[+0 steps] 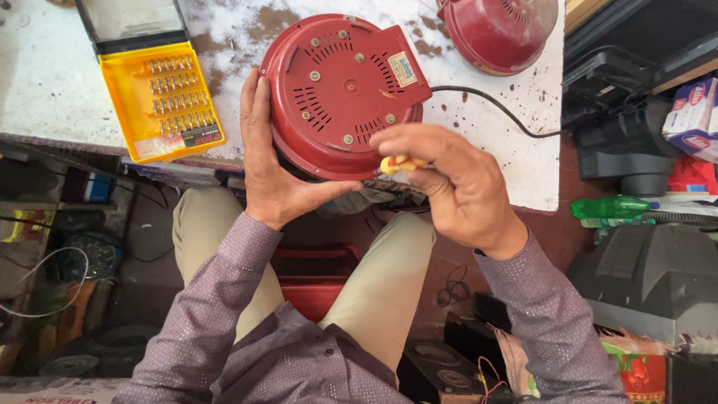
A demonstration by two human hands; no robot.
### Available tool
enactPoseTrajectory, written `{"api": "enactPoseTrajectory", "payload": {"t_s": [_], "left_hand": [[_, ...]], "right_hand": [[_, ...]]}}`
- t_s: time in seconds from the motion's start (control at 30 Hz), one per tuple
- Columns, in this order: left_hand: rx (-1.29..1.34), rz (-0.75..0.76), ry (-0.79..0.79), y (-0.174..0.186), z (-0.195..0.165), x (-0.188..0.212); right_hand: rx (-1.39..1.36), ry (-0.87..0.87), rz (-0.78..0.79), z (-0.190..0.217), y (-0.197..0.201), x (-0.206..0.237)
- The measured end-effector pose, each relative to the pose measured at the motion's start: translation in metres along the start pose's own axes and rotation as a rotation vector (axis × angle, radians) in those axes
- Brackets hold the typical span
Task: The person uses a screwdriver to remove screws from the casing of a red electric heater. They systematically loosen and remove multiple screws from the bottom and side of the device while holding it steady on a workbench.
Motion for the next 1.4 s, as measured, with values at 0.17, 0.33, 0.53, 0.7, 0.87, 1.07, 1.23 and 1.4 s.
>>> {"api": "enactPoseTrajectory", "payload": {"t_s": [0.17, 0.33, 0.53, 0.7, 0.87, 1.07, 1.23, 1.4], "left_hand": [[0.026, 0.0, 0.003, 0.0, 0.0, 0.0], [0.011, -0.001, -0.009, 0.0, -0.002, 0.0], [0.015, -0.005, -0.013, 0.001, -0.002, -0.001], [0.015, -0.008, -0.021, 0.001, -0.003, -0.001], [0.017, -0.005, -0.003, 0.0, -0.001, -0.002], [0.04, -0.01, -0.013, 0.0, 0.0, -0.001], [-0.004, -0.013, -0.025, 0.001, -0.001, 0.0], [-0.004, -0.015, -0.006, 0.001, -0.001, -0.001]], "right_hand": [[0.076, -0.055, -0.122, -0.007, 0.003, 0.004], [0.08, -0.038, -0.096, -0.005, 0.007, -0.003], [-0.011, -0.019, -0.036, 0.003, -0.004, -0.006], [0.095, -0.063, -0.134, -0.008, 0.002, -0.001], [0.045, -0.035, 0.046, -0.011, 0.0, 0.0], [0.005, -0.031, -0.045, -0.005, -0.003, 0.006], [0.096, -0.02, -0.074, -0.003, 0.003, 0.002], [0.093, 0.016, 0.022, 0.006, -0.002, -0.003]]}}
Point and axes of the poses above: each hand's wrist, its own x-axis away from the middle knuckle, its own y-axis out of the back of the hand, z = x × y, the point moved 9 cm from there along -x, towards the middle knuckle, and after that the axes turned 9 degrees about -z, right-handed, at the moved point
